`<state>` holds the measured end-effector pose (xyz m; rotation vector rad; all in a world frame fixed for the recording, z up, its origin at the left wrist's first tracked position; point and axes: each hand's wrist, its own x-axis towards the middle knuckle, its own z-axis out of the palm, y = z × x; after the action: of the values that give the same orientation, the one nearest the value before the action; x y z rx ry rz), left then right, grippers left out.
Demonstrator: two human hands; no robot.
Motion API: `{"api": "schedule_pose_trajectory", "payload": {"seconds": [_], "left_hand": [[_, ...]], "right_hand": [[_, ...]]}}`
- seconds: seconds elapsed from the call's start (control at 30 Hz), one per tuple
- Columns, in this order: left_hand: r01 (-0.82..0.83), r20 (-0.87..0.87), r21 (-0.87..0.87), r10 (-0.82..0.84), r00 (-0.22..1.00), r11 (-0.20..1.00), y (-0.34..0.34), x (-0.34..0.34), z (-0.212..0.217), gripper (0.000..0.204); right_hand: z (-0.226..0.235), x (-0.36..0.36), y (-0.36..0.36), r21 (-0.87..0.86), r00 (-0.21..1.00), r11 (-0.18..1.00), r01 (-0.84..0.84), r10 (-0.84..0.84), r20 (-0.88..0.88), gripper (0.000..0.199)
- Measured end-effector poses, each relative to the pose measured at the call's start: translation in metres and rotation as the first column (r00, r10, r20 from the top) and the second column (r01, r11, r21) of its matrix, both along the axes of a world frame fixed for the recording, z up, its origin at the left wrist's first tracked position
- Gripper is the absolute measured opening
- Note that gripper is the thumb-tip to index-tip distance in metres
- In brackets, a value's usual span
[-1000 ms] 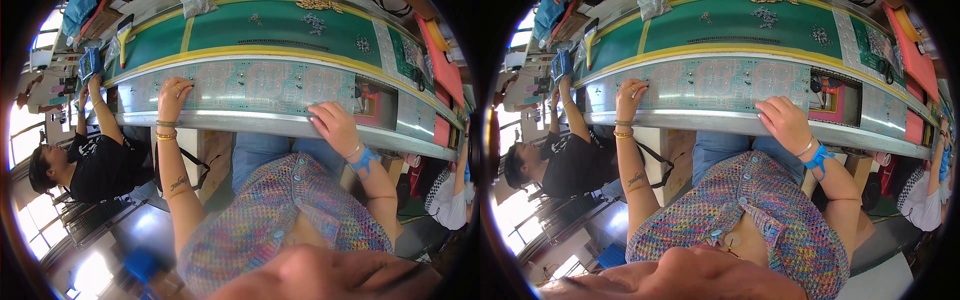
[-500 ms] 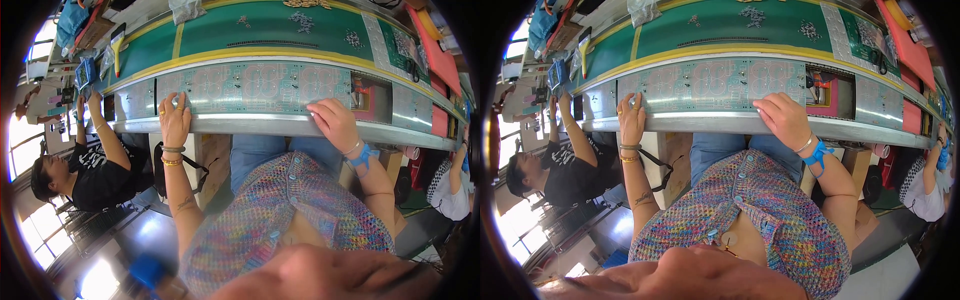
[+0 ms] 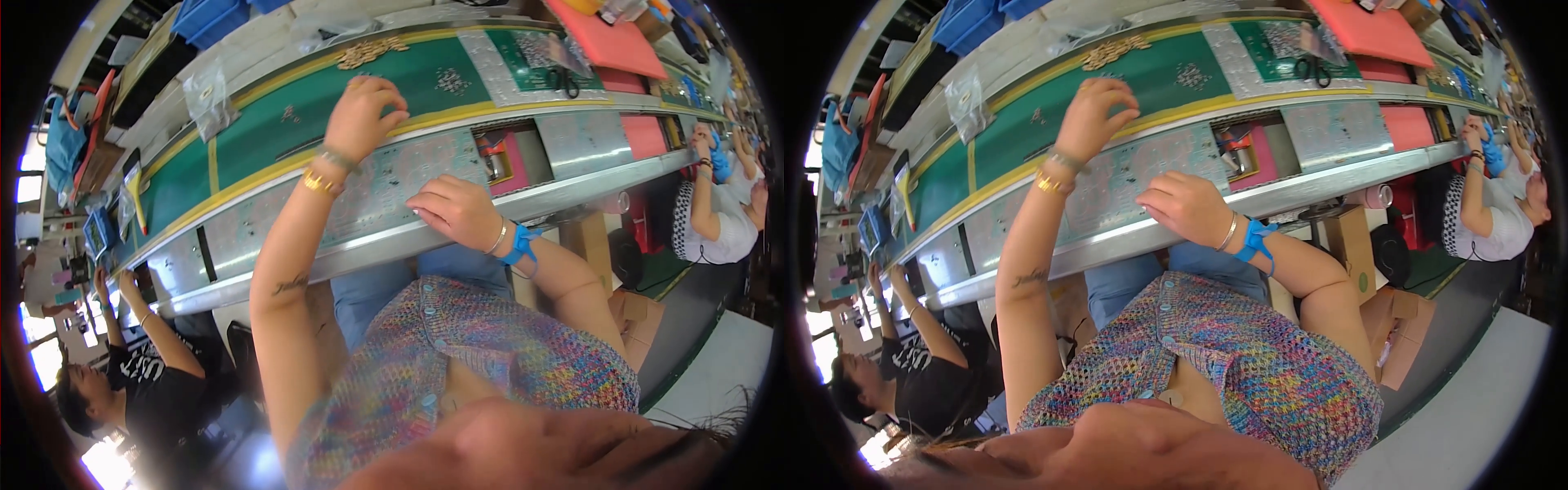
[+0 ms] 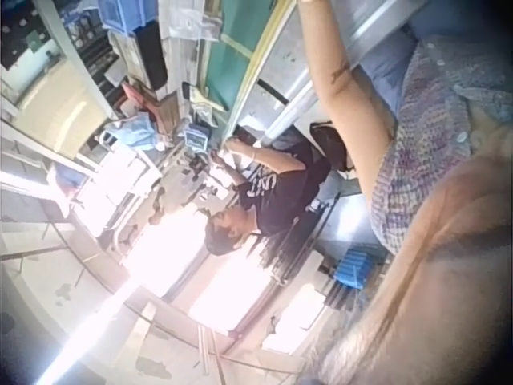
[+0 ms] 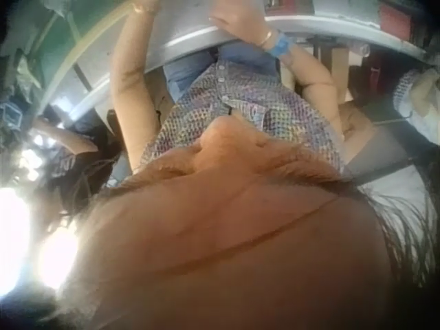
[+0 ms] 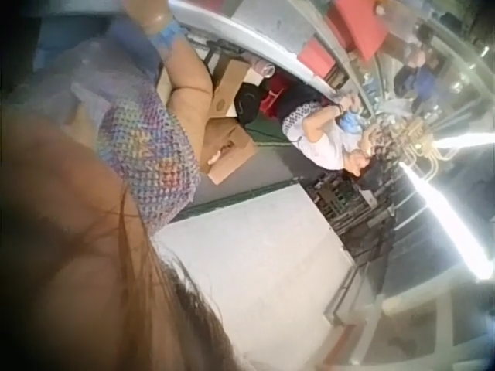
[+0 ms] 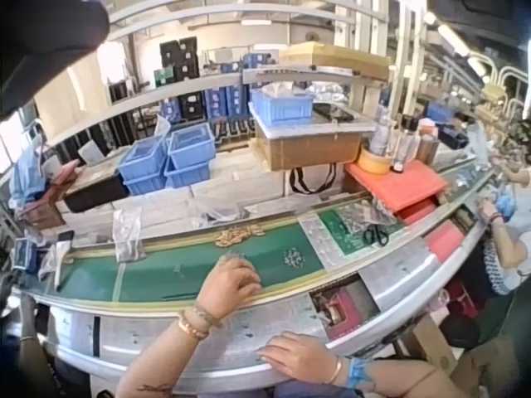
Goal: The person assembles circuit boards by picking small electronic components from the assembly line surface and inserting them into printed circuit boards by hand.
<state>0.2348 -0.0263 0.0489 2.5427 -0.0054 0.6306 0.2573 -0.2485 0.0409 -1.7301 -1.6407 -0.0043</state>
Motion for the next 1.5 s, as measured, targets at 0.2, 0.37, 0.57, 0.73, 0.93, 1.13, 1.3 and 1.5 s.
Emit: {"api": "schedule_pose_trajectory", "payload": {"seconds": [0.2,0.37,0.57,0.73,0.93,1.13,1.3,1.5], "left_hand": [[-0.166,-0.111,-0.027,0.162,0.981,0.986,-0.012,0.080,-0.033,0.010],[-0.231,-0.281,0.000,0.222,0.934,0.973,-0.015,0.093,-0.038,0.011],[-0.198,-0.196,0.016,0.197,0.961,0.980,-0.015,0.084,-0.037,0.007],[-0.202,-0.195,-0.057,0.188,0.963,0.978,-0.014,0.072,-0.018,0.009],[-0.182,-0.147,0.009,0.181,0.972,0.983,-0.003,0.049,-0.017,0.010],[-0.280,-0.156,-0.232,0.249,0.956,0.932,-0.023,-0.036,0.017,0.009],[-0.408,-0.174,-0.349,0.370,0.913,0.843,-0.021,-0.126,0.005,0.012],[-0.761,-0.314,-0.420,0.708,0.633,0.494,-0.018,-0.212,-0.024,0.010]], "right_hand": [[0.000,0.031,-0.022,-0.017,0.987,0.987,0.160,-0.159,0.026,0.011],[-0.005,0.092,-0.025,-0.038,0.942,0.943,0.331,-0.327,0.076,0.009],[-0.024,0.145,0.017,-0.025,0.933,0.948,0.319,-0.309,0.183,0.011],[-0.033,0.146,0.030,-0.059,0.912,0.951,0.303,-0.272,0.308,0.014],[-0.033,0.135,0.030,-0.059,0.909,0.973,0.223,-0.186,0.374,0.017],[-0.034,0.132,0.022,-0.010,0.919,0.980,0.200,-0.184,0.349,0.023],[-0.035,0.136,0.019,-0.031,0.898,0.975,0.222,-0.191,0.396,0.025],[-0.028,0.138,0.019,-0.059,0.945,0.988,0.142,-0.118,0.305,0.017]]}}
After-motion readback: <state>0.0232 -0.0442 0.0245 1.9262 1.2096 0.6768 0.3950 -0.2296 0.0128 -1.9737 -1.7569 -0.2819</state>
